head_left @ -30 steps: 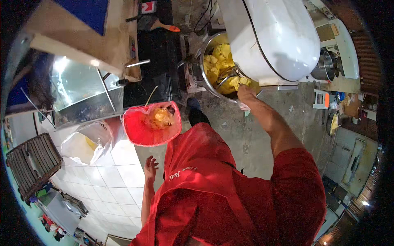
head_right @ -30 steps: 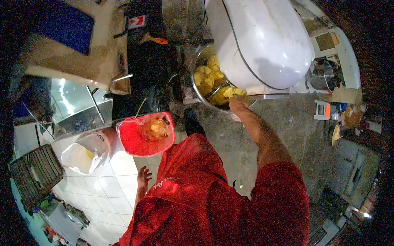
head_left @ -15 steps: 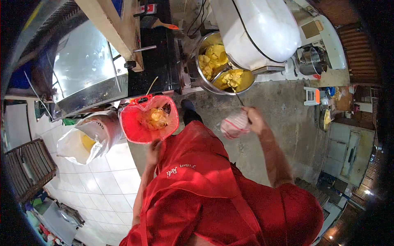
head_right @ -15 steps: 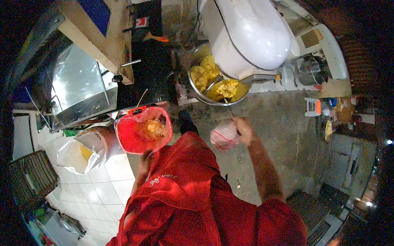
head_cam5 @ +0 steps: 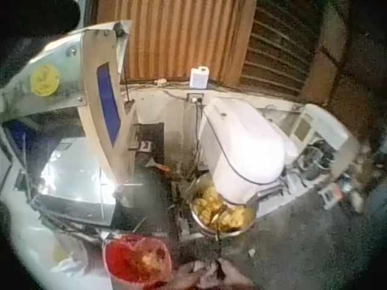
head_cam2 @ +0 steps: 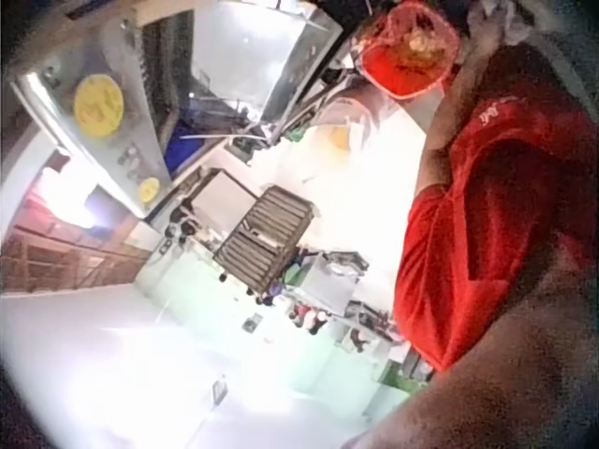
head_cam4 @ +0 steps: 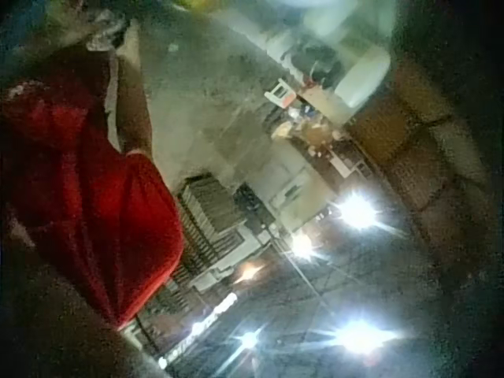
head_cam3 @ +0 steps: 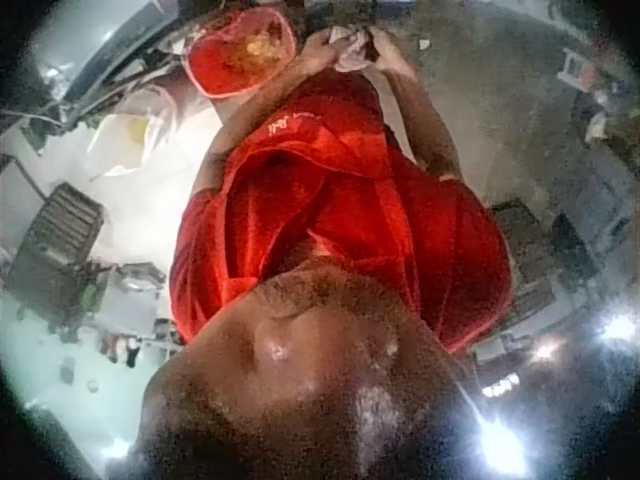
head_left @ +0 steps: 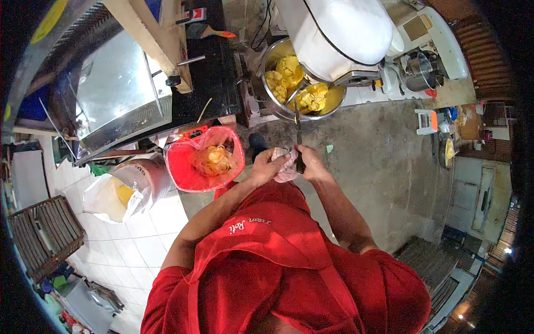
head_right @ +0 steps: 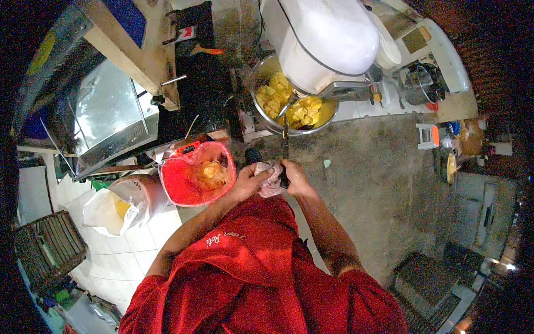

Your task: The recorder organizes dough balls on a tray with other workers and then prepares to use a large industrial mixer.

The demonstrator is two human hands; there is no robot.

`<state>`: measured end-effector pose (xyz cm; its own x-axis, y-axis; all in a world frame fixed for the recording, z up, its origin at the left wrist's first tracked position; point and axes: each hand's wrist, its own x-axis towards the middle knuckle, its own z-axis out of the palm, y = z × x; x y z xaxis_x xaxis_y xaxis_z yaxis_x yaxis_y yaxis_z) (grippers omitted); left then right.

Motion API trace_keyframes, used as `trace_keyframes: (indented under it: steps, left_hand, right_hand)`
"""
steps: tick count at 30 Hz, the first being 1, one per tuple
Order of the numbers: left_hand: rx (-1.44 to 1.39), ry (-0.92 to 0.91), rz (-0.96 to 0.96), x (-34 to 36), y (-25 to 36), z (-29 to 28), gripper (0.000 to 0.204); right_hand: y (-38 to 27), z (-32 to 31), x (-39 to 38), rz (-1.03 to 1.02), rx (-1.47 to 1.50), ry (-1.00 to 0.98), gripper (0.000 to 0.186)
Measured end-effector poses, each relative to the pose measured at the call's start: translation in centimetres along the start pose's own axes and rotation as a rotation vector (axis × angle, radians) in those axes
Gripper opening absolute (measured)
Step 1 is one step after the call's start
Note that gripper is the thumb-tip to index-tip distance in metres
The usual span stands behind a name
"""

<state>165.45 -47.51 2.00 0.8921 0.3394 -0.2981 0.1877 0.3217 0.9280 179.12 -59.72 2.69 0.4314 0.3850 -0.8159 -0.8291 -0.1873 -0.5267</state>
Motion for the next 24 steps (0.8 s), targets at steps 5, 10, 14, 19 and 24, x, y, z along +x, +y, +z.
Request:
trace_keyframes:
  steps: [5,10,14,19,24]
  left_hand:
    - [0.350,0.315,-0.029,-1.7,1.7,-0.8,0.046]
    - [0.710,0.111,-0.405,-0.7,1.2,-1.6,0.066]
    - [-0.361,-0.013,-0.375,0.1,0.0,-0.3,0.058]
    - [-0.687,-0.118,-0.592,0.2,0.3,-0.3,0.046]
    - [0.021,-0.015,-0.495,1.8,-0.2,0.1,0.033]
  right_hand:
    - [-1.8,0.9,-0.5,0.041,-0.064,0.066,0.016]
    - [-2.2,1.8,0.7,-0.015,0.018,0.044,0.023]
    - [2.3,-0.4,8.6,-0.207,-0.090,0.236,0.027]
    - [5.5,-0.8,12.2,-0.377,-0.041,0.266,0.034]
    - [2.6,0.4,5.0,-0.066,-0.064,-0.145,0.033]
